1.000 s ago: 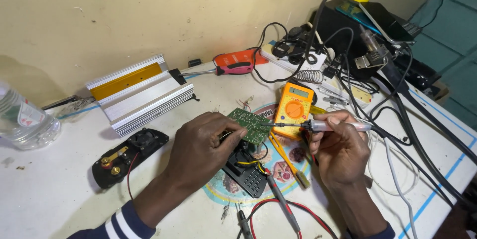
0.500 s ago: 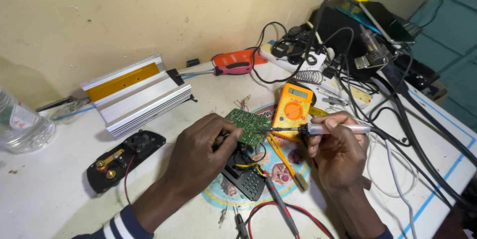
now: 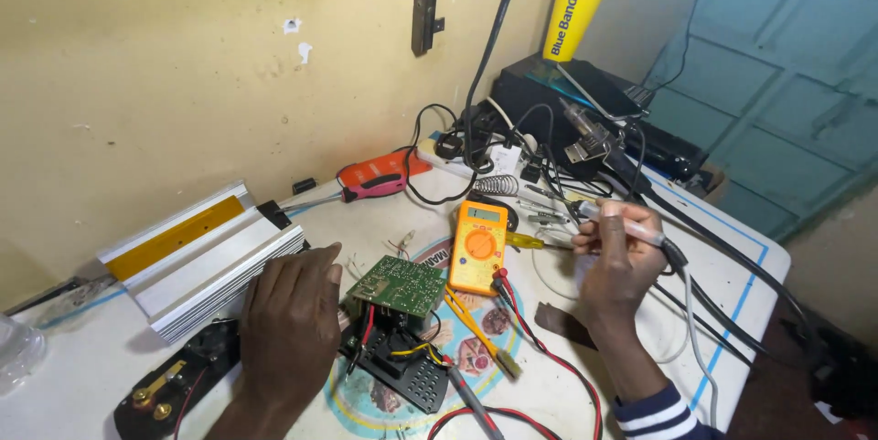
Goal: Soldering electronic components onto a circuit board and testing connections with a multimeter on a workbench.
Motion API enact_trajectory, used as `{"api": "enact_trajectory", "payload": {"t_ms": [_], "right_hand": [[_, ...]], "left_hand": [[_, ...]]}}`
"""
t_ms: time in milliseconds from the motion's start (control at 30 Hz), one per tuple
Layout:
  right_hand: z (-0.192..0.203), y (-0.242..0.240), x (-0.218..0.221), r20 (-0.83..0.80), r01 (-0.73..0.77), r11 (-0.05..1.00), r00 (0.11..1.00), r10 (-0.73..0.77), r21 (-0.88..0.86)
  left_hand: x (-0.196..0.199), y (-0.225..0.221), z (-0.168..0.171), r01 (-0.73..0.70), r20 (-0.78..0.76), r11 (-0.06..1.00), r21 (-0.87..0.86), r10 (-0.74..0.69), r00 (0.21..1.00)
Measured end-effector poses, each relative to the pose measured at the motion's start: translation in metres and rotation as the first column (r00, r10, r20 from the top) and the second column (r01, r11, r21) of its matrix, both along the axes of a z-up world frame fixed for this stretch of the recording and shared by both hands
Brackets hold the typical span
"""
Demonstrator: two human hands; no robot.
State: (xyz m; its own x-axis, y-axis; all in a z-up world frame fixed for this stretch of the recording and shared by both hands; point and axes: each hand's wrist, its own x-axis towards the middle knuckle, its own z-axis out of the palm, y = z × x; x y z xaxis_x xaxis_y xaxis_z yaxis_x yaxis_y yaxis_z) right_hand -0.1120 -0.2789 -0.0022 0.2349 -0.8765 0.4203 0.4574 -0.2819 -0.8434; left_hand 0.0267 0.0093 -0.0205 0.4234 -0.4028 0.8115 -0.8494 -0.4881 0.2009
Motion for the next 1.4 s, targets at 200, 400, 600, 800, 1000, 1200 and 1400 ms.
{"api": "enact_trajectory", "payload": {"t_ms": [200,400,600,800,1000,1200,1400], "right_hand": [[0.019,-0.006,0.016,-0.439,-0.087,0.973,0.898,-0.017,-0.216],[0.043,-0.011,0.016,-0.715,-0.314,0.939,0.625,0.314,0.138],[0.015,-0.002,-0.024,-0.678,-0.238,0.911,0.610,0.411,0.338],[0.010,0.006,-0.032,-0.524,-0.308,0.893,0.727,0.444,0.328],[-0.002,-0.033,-0.004,-0.187,-0.441,0.878,0.861,0.472,0.186],[0.005,-0.046,0.019,-0.158,-0.461,0.839,0.841,0.517,0.290],[0.017,0.005,-0.003,-0.502,-0.253,0.866,0.730,0.464,0.432]], "left_hand": [[-0.022,-0.008,0.033,-0.045,-0.759,0.976,-0.214,-0.138,0.637],[-0.054,-0.025,0.021,0.004,-0.651,0.989,0.149,0.095,0.753],[-0.060,-0.026,0.026,0.055,-0.810,0.960,0.275,0.201,0.551],[-0.065,-0.027,0.034,-0.020,-0.850,0.981,0.193,0.178,0.496],[-0.063,-0.027,0.041,-0.026,-0.872,0.975,0.219,0.207,0.444],[-0.058,-0.025,0.037,-0.020,-0.854,0.982,0.189,0.174,0.490],[-0.052,-0.019,0.026,0.049,-0.838,0.999,0.012,-0.017,0.545]]}}
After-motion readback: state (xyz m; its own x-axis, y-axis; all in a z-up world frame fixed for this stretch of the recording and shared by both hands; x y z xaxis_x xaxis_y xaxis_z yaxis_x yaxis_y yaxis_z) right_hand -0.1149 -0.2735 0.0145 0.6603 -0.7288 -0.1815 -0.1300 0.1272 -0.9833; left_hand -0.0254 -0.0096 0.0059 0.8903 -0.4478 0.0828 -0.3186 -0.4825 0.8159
